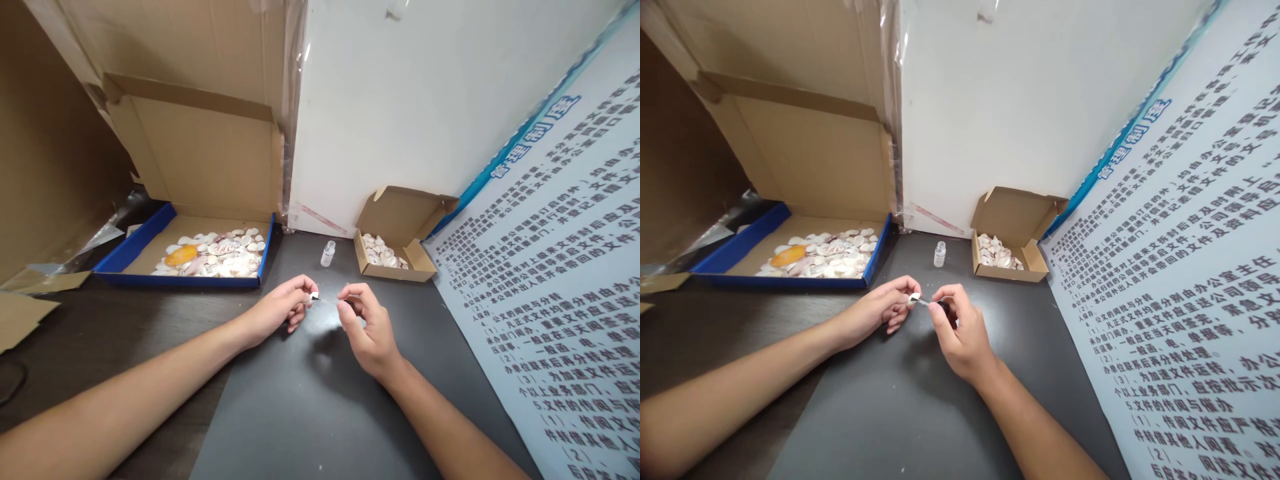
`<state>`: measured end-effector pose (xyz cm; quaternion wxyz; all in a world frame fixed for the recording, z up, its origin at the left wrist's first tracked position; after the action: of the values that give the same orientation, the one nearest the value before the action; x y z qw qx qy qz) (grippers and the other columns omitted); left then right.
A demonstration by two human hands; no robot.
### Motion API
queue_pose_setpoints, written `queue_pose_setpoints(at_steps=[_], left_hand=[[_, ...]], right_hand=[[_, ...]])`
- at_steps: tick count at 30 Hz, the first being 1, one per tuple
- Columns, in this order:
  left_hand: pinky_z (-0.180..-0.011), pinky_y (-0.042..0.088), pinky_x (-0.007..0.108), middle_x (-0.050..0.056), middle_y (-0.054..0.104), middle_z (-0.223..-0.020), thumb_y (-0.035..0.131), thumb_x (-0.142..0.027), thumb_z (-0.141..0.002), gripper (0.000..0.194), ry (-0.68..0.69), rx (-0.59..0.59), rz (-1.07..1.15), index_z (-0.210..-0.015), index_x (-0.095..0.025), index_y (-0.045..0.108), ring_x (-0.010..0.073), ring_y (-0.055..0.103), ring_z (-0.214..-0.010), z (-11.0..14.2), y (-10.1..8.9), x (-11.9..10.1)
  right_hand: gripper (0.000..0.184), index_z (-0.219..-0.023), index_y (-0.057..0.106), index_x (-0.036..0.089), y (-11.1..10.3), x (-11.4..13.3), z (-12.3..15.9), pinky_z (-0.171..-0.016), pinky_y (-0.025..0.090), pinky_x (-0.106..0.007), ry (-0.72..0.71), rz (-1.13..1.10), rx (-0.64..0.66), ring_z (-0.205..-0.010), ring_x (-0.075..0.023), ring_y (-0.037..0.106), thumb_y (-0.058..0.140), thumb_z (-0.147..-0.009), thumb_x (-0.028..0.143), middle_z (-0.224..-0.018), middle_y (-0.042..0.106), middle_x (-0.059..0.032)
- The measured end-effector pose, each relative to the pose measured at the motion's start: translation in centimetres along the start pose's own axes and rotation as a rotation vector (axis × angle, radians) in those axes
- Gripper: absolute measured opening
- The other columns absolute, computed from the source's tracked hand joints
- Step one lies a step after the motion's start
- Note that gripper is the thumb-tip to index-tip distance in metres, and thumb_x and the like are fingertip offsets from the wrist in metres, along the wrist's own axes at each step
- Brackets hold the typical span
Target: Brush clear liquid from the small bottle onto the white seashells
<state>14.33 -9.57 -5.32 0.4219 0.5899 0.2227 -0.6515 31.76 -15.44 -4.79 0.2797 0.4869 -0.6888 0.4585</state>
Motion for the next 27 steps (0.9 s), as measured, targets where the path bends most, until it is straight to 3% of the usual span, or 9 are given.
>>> queue_pose_setpoints(at_steps=[4,9,13,18,23,27], left_hand=[[-0.041,0.033,0.017,-0.008,0.036,-0.057,0.055,-0.03,-0.078,0.016,-0.003,0.007,-0.008,-0.087,-0.019,0.048,0.0058,0.032,-0.045,0.15,0.09,-0.17],[-0.041,0.034,0.017,-0.008,0.035,-0.055,0.053,-0.027,-0.078,0.014,-0.008,0.013,-0.012,-0.088,-0.019,0.049,0.0066,0.033,-0.045,0.12,0.04,-0.18],[-0.041,0.033,0.017,-0.008,0.035,-0.056,0.055,-0.028,-0.078,0.014,-0.002,0.008,-0.012,-0.087,-0.018,0.048,0.006,0.032,-0.045,0.12,0.1,-0.17],[-0.041,0.033,0.017,-0.008,0.037,-0.057,0.052,-0.026,-0.078,0.013,-0.006,0.001,-0.01,-0.088,-0.019,0.047,0.0061,0.033,-0.044,0.15,0.17,-0.16],[-0.041,0.031,0.017,-0.007,0.039,-0.06,0.049,-0.025,-0.078,0.01,-0.005,-0.019,0.011,-0.083,-0.02,0.043,0.0055,0.033,-0.043,0.1,0.1,-0.01],[-0.04,0.031,0.018,-0.006,0.04,-0.058,0.049,-0.027,-0.08,0.01,-0.011,-0.002,0.009,-0.08,-0.019,0.044,0.0061,0.034,-0.042,0.01,-0.01,0.02]], right_hand=[[0.008,-0.093,0.049,0.021,-0.08,0.14,-0.05,-0.048,0.033,-0.021,-0.01,0.033,-0.086,-0.05,-0.0084,0.039,0.052,-0.094,0.028,-0.063,0.046,0.0061],[0.01,-0.095,0.05,0.02,0.08,0.14,-0.08,-0.049,0.035,-0.021,0.001,0.02,0.001,-0.049,-0.0092,0.041,0.048,-0.096,0.03,-0.061,0.044,0.0065],[0.009,-0.093,0.05,0.02,-0.05,0.34,-0.12,-0.048,0.035,-0.02,-0.014,0.065,-0.072,-0.05,-0.0081,0.041,0.052,-0.095,0.029,-0.064,0.048,0.0055],[0.011,-0.096,0.05,0.021,0.09,0.33,-0.03,-0.05,0.037,-0.02,-0.02,0.075,-0.003,-0.051,-0.009,0.043,0.055,-0.092,0.03,-0.063,0.048,0.0061],[0.012,-0.094,0.051,0.021,0.0,0.44,-0.15,-0.049,0.036,-0.021,-0.024,0.117,-0.062,-0.05,-0.0092,0.042,0.056,-0.091,0.031,-0.063,0.049,0.0057],[0.013,-0.089,0.055,0.02,-0.02,0.39,-0.18,-0.051,0.036,-0.021,-0.016,0.195,0.039,-0.051,-0.0093,0.044,0.052,-0.094,0.032,-0.062,0.05,0.0044]])
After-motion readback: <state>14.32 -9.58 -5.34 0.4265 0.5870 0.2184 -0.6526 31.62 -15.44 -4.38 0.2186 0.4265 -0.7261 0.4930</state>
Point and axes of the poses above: each hand's wrist, its own z-axis away from the middle knuckle, its own y-axis out of the palm, x = y × z, the point moved 1 cm from there along -z, towards the middle knuckle
